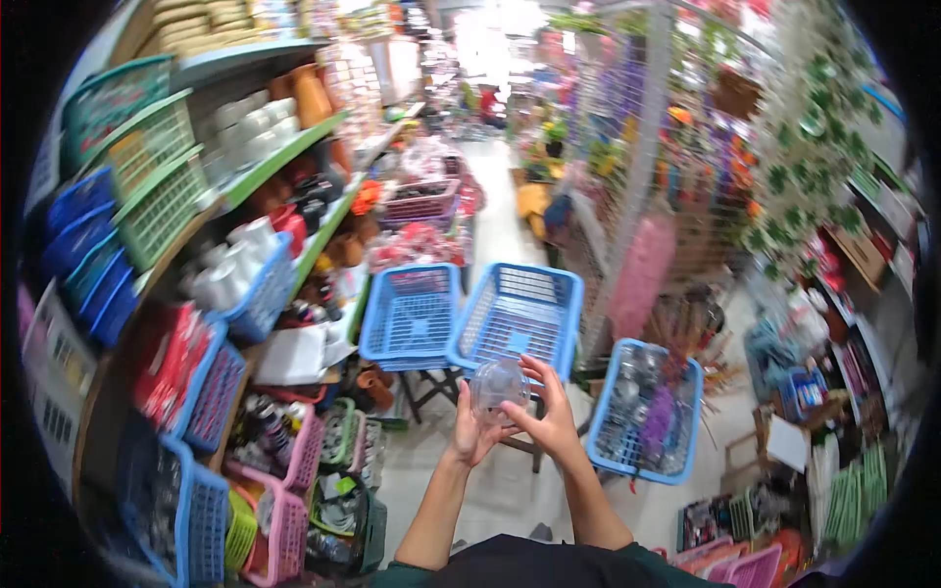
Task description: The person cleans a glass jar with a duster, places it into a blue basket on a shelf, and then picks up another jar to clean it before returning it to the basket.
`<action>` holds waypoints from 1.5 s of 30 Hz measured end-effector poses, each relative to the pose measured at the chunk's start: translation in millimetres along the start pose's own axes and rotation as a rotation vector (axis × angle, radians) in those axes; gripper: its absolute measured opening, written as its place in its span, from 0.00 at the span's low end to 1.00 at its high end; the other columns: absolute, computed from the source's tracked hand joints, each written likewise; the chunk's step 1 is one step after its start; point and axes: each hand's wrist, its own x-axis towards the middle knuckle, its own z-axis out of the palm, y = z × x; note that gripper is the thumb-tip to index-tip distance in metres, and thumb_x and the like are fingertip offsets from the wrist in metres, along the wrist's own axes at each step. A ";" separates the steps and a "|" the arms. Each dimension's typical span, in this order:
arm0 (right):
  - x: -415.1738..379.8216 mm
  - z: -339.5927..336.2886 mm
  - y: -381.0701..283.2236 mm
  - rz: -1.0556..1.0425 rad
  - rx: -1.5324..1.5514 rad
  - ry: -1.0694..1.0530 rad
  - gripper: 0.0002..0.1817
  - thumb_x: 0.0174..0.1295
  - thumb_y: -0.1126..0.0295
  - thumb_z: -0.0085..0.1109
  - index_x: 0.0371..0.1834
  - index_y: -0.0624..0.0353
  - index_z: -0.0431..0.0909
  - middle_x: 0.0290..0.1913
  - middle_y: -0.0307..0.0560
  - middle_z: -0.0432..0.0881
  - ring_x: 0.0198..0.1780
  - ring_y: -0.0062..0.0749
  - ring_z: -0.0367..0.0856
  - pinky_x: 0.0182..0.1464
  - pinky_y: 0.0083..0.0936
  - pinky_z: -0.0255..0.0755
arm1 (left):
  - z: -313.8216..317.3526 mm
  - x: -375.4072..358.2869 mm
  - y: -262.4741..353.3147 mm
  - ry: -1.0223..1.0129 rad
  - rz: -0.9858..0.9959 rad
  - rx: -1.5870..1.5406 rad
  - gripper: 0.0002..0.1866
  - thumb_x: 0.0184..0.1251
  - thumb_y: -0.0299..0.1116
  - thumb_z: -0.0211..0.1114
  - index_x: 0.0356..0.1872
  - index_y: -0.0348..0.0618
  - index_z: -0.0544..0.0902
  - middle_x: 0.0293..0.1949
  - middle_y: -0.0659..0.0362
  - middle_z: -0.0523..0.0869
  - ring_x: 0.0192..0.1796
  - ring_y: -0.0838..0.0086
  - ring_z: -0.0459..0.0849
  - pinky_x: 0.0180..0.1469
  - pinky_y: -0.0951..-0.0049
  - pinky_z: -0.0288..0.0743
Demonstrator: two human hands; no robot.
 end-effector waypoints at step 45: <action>-92.5 602.1 -206.1 -0.580 -0.019 -1.286 0.56 0.32 0.42 0.74 0.58 0.78 0.64 0.54 0.69 0.74 0.60 0.56 0.69 0.60 0.35 0.66 | -152.7 -480.8 148.7 2.138 0.654 1.916 0.08 0.59 0.37 0.61 0.37 0.49 0.83 0.42 0.64 0.83 0.47 0.69 0.78 0.51 0.65 0.66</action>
